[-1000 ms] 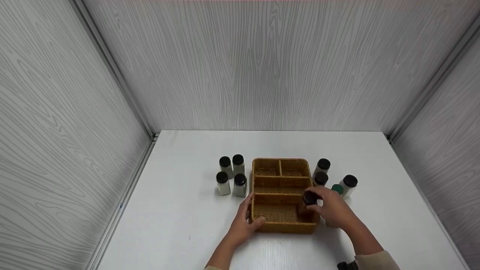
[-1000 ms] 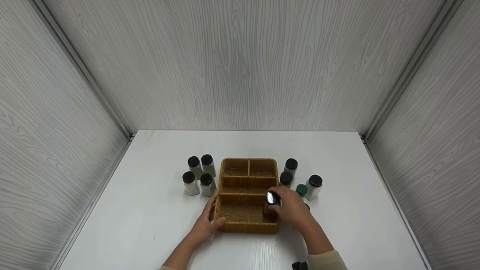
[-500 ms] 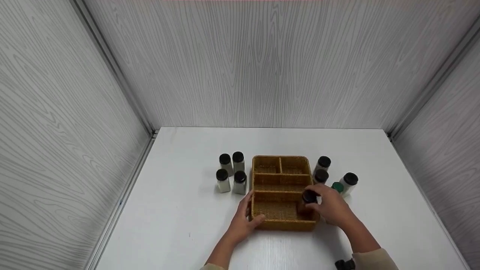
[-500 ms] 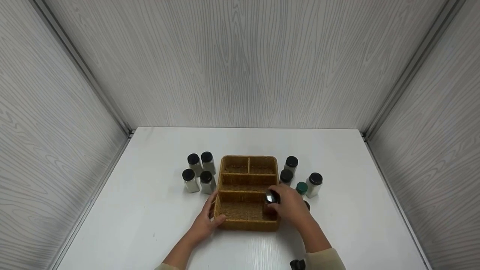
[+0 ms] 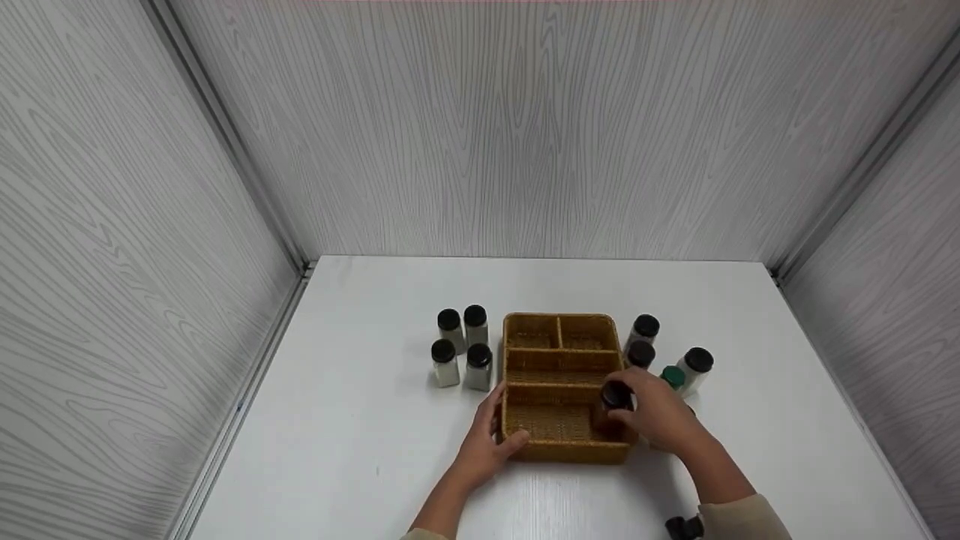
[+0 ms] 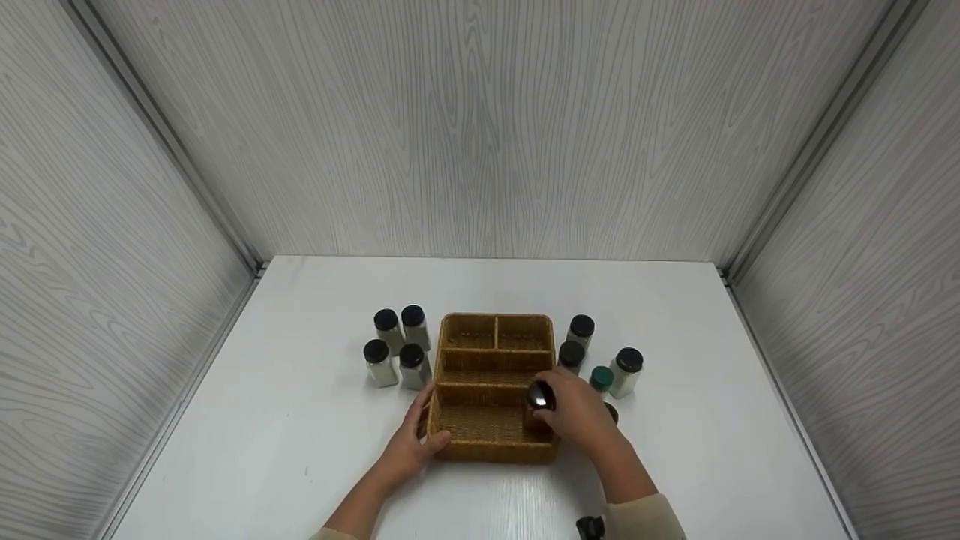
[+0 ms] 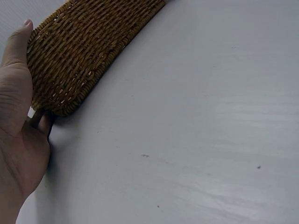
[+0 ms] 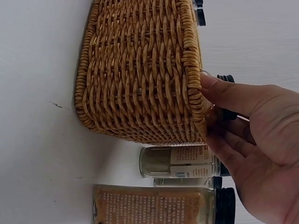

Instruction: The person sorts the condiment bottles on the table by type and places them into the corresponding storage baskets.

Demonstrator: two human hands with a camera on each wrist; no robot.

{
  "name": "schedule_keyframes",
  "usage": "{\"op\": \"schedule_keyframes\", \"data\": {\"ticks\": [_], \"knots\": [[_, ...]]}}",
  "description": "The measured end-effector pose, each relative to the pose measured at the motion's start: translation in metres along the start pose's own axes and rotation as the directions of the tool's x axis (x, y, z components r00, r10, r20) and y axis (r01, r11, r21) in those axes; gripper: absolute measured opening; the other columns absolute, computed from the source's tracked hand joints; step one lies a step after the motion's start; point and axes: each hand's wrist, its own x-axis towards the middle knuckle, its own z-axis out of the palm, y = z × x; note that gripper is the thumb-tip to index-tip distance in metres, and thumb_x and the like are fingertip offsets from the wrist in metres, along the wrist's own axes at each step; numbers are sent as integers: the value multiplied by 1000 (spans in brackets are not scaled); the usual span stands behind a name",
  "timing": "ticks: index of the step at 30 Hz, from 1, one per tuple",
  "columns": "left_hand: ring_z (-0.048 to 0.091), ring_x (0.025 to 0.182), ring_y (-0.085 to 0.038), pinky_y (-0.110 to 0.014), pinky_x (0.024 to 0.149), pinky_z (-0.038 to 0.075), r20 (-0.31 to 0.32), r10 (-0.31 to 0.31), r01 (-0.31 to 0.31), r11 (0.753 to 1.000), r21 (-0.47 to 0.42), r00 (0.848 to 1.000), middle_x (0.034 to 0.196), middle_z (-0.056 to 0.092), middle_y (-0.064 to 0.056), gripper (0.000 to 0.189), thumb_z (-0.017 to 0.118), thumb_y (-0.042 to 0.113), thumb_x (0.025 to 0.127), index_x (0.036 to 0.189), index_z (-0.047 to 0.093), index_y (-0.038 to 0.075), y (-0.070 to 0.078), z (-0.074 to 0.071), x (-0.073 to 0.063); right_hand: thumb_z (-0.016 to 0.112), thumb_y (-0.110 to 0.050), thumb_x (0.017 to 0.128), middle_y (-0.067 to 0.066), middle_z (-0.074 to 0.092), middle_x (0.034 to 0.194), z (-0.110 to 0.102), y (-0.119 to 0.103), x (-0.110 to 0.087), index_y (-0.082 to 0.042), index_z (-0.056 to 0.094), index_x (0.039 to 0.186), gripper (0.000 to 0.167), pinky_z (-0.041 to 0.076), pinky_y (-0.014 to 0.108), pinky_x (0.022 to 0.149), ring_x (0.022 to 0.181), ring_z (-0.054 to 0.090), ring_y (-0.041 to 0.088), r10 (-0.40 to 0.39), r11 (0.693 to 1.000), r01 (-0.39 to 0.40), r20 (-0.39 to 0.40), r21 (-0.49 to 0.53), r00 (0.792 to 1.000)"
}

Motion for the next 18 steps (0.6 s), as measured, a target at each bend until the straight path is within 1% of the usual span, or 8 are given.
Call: {"op": "schedule_keyframes", "data": {"ticks": [3,11,18], "knots": [[18,169,-42,-61,135,28,10,-15,15,1000,6,1000,183,14,-10,94,71,58,101,173,13,43,1,0,-1,88,-12,91,14,71,137,0,0,0,-5,68,141,54,58,54,106,129,69,36,-12,1000,12,5,-16,1000],[21,168,-41,-61,134,28,0,-9,9,1000,-9,1000,183,16,-11,92,73,49,102,173,15,42,1,1,0,89,-11,90,15,71,133,-1,-3,0,-2,69,141,56,62,53,99,121,73,36,-65,993,63,-21,-98,998],[23,168,-42,-62,133,29,-8,-8,8,1000,-5,1000,182,17,-12,92,74,47,102,174,15,41,0,1,1,89,-14,90,15,70,134,-4,-3,0,-2,66,145,61,61,53,100,122,72,36,-63,995,63,1,-80,998]]}}
